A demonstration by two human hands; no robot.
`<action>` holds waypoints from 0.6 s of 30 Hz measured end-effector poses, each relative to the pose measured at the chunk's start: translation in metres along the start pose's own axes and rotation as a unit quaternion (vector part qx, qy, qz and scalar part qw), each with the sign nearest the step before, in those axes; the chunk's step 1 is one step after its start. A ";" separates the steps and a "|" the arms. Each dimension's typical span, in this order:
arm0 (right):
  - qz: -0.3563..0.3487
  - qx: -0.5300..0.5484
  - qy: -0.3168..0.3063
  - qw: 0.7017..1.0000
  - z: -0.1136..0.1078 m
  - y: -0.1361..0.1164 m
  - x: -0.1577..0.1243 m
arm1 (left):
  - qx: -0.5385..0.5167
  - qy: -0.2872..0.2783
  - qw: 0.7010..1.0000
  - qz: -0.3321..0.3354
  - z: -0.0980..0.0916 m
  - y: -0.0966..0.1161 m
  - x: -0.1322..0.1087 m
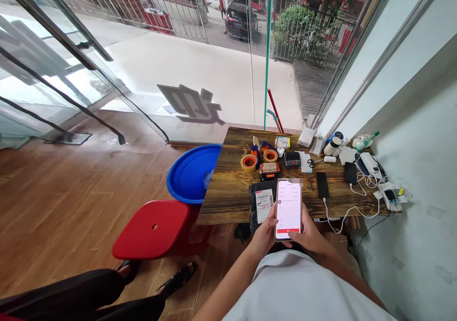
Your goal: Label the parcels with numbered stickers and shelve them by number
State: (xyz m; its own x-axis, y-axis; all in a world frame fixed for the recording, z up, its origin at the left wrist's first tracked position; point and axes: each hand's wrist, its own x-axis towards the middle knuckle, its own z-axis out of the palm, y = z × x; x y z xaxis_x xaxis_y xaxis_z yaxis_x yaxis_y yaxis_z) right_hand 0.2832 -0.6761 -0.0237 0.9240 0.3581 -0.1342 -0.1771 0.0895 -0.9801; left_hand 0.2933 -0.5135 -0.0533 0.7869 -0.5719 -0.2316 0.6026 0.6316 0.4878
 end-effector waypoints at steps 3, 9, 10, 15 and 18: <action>-0.002 0.002 0.000 1.000 0.000 -0.004 0.001 | 0.008 -0.004 1.000 0.003 0.002 0.002 0.001; -0.002 -0.003 0.015 1.000 -0.001 -0.009 0.001 | 0.018 -0.019 1.000 0.002 0.002 0.005 0.001; -0.003 -0.004 0.016 1.000 -0.001 -0.009 0.001 | 0.018 -0.025 1.000 -0.001 0.002 0.006 0.001; 0.002 -0.006 0.015 1.000 -0.003 -0.004 0.003 | 0.016 -0.033 0.999 -0.001 0.000 0.006 0.002; 0.000 -0.012 0.025 1.000 -0.004 -0.001 0.004 | 0.014 -0.021 1.000 0.002 0.000 0.005 0.004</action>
State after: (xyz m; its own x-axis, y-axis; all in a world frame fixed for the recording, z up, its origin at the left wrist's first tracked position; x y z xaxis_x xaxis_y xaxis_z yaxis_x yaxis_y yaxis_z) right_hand 0.2885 -0.6782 -0.0239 0.9400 0.3103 -0.1416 -0.1704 0.0675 -0.9831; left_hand 0.2994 -0.5126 -0.0514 0.7832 -0.5908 -0.1938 0.5942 0.6196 0.5128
